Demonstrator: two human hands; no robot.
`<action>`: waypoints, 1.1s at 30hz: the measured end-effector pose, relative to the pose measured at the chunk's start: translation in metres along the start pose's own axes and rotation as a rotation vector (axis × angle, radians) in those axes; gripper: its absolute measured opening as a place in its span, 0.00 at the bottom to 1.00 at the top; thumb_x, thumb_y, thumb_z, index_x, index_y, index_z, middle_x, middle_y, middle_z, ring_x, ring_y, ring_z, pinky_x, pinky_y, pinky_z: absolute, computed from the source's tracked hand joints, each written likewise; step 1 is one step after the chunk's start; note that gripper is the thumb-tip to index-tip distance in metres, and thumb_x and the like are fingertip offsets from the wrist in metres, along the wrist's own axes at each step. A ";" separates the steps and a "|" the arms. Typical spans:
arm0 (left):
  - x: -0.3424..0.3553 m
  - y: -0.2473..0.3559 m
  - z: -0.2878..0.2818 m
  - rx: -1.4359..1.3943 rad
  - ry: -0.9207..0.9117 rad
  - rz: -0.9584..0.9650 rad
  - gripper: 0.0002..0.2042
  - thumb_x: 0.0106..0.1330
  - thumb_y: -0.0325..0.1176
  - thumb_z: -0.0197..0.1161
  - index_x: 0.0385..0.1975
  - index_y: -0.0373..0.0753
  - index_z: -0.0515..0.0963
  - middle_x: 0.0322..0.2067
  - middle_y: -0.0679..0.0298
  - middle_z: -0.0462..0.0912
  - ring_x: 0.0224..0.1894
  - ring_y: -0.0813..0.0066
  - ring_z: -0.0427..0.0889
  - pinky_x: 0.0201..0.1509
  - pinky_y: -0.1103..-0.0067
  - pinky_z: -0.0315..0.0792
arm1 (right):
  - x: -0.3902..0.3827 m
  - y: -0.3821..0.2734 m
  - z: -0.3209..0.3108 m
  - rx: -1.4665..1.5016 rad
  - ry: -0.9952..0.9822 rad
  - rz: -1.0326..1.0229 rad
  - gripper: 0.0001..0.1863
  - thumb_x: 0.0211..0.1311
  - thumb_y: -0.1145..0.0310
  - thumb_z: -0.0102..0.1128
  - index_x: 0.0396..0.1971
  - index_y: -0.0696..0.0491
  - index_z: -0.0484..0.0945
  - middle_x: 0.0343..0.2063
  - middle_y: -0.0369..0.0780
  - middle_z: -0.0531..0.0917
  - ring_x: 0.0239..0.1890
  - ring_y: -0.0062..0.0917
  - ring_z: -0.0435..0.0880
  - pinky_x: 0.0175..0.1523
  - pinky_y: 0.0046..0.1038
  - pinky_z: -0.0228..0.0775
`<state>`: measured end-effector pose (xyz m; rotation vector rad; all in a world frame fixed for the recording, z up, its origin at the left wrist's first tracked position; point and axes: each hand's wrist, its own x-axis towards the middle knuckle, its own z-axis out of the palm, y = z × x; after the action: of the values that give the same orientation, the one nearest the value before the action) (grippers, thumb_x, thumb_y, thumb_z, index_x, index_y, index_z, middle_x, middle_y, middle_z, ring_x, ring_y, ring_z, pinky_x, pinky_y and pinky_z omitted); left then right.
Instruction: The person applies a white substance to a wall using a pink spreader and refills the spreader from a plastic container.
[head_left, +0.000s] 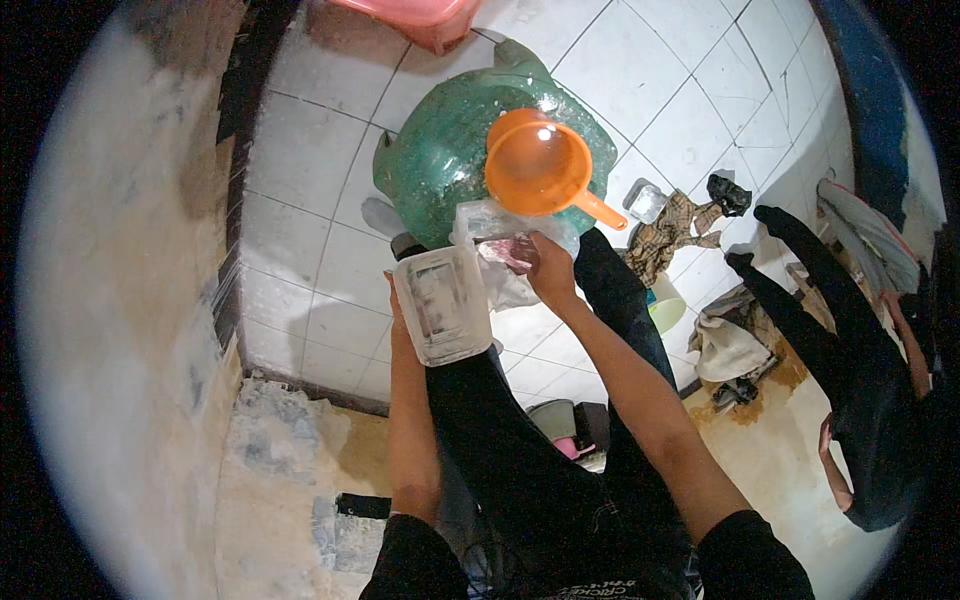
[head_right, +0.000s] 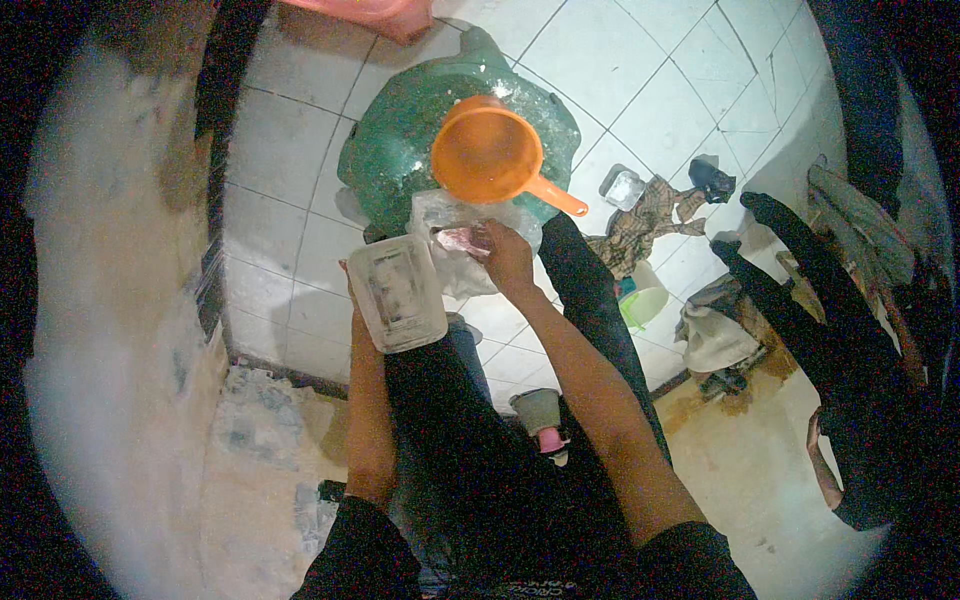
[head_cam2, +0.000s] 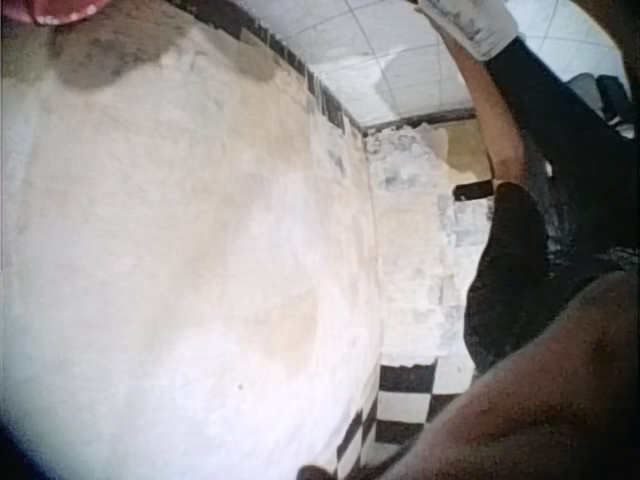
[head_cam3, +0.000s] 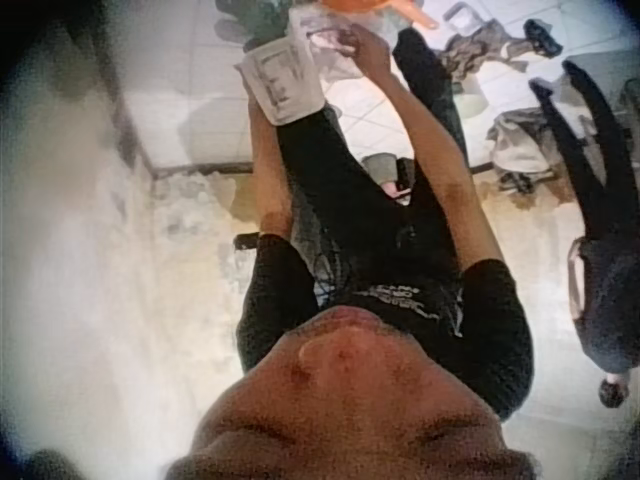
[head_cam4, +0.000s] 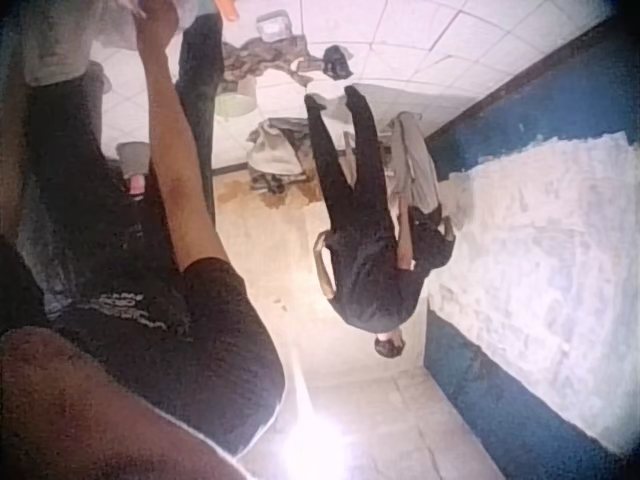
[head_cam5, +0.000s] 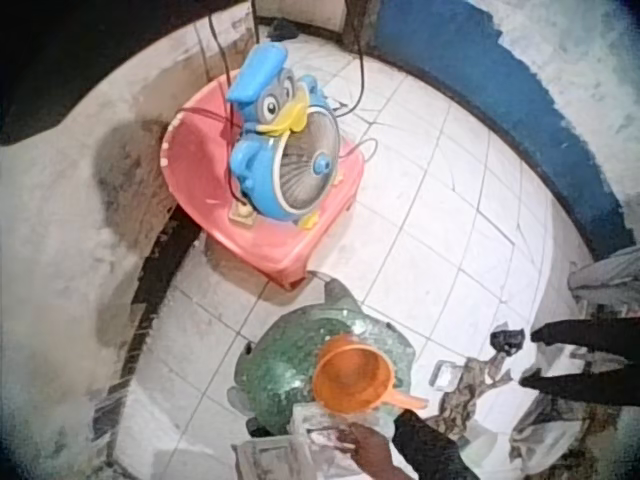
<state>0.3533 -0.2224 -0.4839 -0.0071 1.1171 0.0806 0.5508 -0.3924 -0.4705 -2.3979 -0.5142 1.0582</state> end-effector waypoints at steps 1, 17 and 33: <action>-0.002 0.002 -0.002 -0.007 -0.004 0.004 0.46 0.55 0.72 0.45 0.59 0.32 0.63 0.54 0.50 0.72 0.51 0.55 0.74 0.54 0.59 0.71 | -0.001 -0.002 -0.002 0.023 -0.018 0.015 0.17 0.47 0.70 0.67 0.38 0.55 0.73 0.32 0.46 0.81 0.37 0.40 0.82 0.41 0.38 0.74; -0.036 0.034 0.016 -0.140 -0.275 0.002 0.51 0.51 0.76 0.46 0.61 0.32 0.61 0.55 0.47 0.69 0.54 0.51 0.72 0.56 0.56 0.69 | -0.014 0.017 -0.042 0.032 -0.050 -0.008 0.19 0.49 0.82 0.51 0.45 0.60 0.70 0.39 0.54 0.77 0.43 0.50 0.77 0.47 0.41 0.70; 0.034 0.047 0.127 -0.202 -0.578 0.236 0.27 0.66 0.51 0.50 0.56 0.36 0.68 0.50 0.52 0.74 0.50 0.59 0.76 0.53 0.64 0.73 | -0.064 -0.139 -0.157 0.308 0.151 -0.010 0.07 0.54 0.80 0.53 0.35 0.59 0.73 0.24 0.42 0.79 0.26 0.22 0.80 0.33 0.23 0.70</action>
<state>0.4783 -0.1680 -0.4569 -0.0307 0.5250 0.3830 0.6090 -0.3522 -0.2631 -2.1774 -0.2869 0.8718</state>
